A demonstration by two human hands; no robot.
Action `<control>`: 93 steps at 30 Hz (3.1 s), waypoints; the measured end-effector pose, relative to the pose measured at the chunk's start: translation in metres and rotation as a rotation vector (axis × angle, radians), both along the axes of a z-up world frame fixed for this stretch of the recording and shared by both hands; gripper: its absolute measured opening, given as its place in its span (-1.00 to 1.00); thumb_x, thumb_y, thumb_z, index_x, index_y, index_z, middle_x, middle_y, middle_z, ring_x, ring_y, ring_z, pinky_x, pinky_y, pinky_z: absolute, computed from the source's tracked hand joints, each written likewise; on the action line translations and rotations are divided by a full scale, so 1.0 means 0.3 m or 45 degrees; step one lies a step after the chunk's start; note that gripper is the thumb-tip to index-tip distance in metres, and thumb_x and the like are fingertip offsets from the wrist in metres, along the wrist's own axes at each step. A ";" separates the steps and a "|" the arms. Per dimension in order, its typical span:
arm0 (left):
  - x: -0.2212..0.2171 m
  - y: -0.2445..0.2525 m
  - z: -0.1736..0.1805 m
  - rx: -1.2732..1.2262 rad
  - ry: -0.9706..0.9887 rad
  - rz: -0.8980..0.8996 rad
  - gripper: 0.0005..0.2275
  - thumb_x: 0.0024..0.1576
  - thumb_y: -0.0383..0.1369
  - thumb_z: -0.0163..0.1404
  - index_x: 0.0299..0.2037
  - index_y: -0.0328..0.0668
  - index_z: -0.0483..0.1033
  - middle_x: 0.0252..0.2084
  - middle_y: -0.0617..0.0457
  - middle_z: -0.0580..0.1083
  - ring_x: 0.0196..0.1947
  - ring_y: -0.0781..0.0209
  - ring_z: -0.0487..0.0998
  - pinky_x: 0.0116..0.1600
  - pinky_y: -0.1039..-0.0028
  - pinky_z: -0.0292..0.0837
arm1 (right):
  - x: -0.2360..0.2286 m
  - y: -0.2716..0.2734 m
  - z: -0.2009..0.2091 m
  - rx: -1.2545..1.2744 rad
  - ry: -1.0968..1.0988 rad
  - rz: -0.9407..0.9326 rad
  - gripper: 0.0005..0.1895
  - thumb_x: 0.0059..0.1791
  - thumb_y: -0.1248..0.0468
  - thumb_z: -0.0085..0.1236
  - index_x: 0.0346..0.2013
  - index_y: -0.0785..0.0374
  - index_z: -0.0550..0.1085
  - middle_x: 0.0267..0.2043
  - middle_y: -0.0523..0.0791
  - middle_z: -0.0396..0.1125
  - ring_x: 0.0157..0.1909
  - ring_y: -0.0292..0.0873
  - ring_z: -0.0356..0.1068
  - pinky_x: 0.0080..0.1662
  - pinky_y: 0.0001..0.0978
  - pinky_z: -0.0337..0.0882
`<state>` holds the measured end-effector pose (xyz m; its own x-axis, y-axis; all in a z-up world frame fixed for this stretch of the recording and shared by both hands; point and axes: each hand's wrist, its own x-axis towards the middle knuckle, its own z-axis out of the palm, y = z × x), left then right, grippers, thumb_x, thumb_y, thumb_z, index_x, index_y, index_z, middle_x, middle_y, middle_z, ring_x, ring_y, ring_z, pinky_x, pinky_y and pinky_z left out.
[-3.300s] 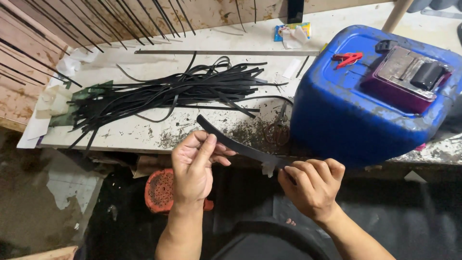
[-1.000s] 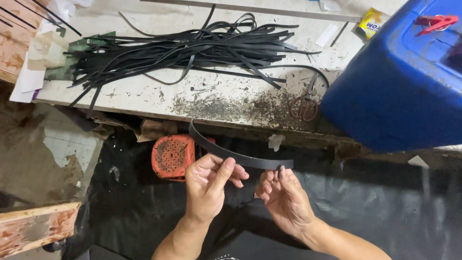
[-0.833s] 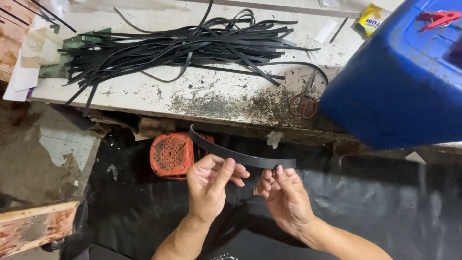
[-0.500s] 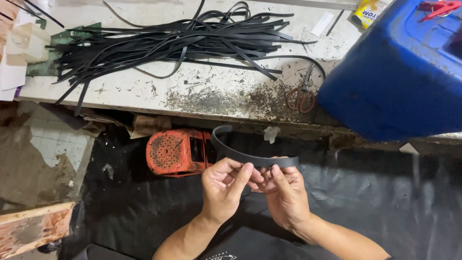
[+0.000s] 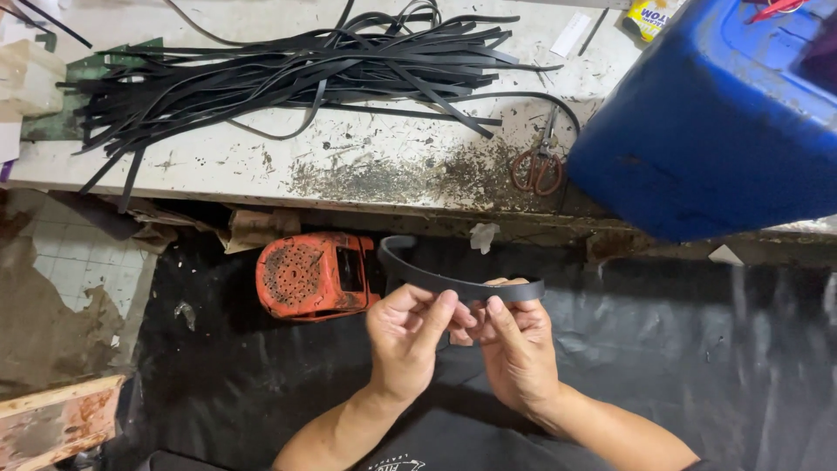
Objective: Applying edge paint to leather components and long strips using a manual applicator tool.
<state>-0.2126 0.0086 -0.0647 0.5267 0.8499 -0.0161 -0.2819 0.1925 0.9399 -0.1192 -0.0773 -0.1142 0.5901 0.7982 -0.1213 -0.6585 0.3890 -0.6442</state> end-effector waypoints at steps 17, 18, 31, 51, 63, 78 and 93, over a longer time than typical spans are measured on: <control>0.001 -0.005 -0.019 -0.050 0.051 0.047 -0.79 0.16 -0.42 0.13 -0.45 -0.42 0.49 -0.50 -0.27 0.61 -0.65 0.11 0.60 -0.50 0.45 0.61 | 0.017 -0.003 -0.004 0.018 -0.072 -0.076 -0.84 0.12 0.29 0.07 -0.09 0.35 0.42 -0.41 -0.12 0.25 -0.38 -0.22 0.24 -0.27 -0.40 0.28; 0.000 -0.001 -0.011 -0.008 0.074 0.036 -0.80 0.17 -0.41 0.12 -0.45 -0.42 0.51 -0.50 -0.26 0.62 -0.64 0.11 0.62 -0.48 0.48 0.60 | 0.020 -0.004 -0.003 0.012 -0.063 -0.078 -0.83 0.12 0.30 0.07 -0.09 0.37 0.44 -0.42 -0.12 0.25 -0.39 -0.22 0.22 -0.28 -0.41 0.26; -0.003 -0.012 -0.016 -0.022 -0.036 0.048 -0.84 0.18 -0.48 0.10 -0.41 -0.42 0.48 -0.50 -0.29 0.60 -0.64 0.10 0.59 -0.50 0.43 0.60 | 0.032 -0.022 -0.018 0.100 -0.142 -0.126 -0.88 0.14 0.34 0.03 -0.04 0.29 0.43 -0.17 -0.18 0.31 -0.41 -0.22 0.17 -0.27 -0.29 0.24; -0.041 0.006 -0.029 0.100 0.002 0.090 -0.83 0.22 -0.46 0.05 -0.42 -0.33 0.42 -0.48 -0.23 0.60 -0.61 0.14 0.57 -0.41 0.47 0.56 | 0.064 -0.057 -0.044 0.119 -0.122 -0.199 -0.93 0.14 0.36 0.00 -0.14 0.32 0.41 -0.07 -0.07 0.29 -0.30 -0.21 0.23 -0.23 -0.31 0.25; -0.058 0.007 0.009 0.164 0.016 0.096 -0.83 0.22 -0.44 0.06 -0.40 -0.32 0.44 -0.46 -0.20 0.61 -0.59 0.19 0.56 -0.40 0.51 0.56 | 0.084 -0.055 -0.043 0.163 -0.196 -0.236 -0.92 0.11 0.36 0.08 -0.16 0.33 0.41 -0.16 -0.06 0.28 -0.34 -0.22 0.22 -0.24 -0.36 0.30; -0.066 0.012 -0.002 0.226 0.017 0.130 -0.81 0.22 -0.44 0.04 -0.44 -0.31 0.39 -0.49 -0.22 0.60 -0.60 0.15 0.57 -0.41 0.50 0.53 | 0.097 -0.066 -0.022 0.223 -0.249 -0.262 -0.94 0.12 0.39 0.06 -0.12 0.32 0.43 -0.18 -0.05 0.26 -0.30 -0.19 0.25 -0.25 -0.37 0.35; -0.056 -0.019 -0.038 0.111 -0.156 0.182 -0.85 0.22 -0.48 0.05 -0.39 -0.35 0.42 -0.47 -0.27 0.59 -0.59 0.13 0.55 -0.42 0.47 0.51 | 0.091 -0.051 0.011 0.190 -0.305 -0.246 -0.88 0.11 0.33 0.08 -0.20 0.37 0.42 -0.30 -0.04 0.23 -0.37 -0.17 0.20 -0.27 -0.35 0.26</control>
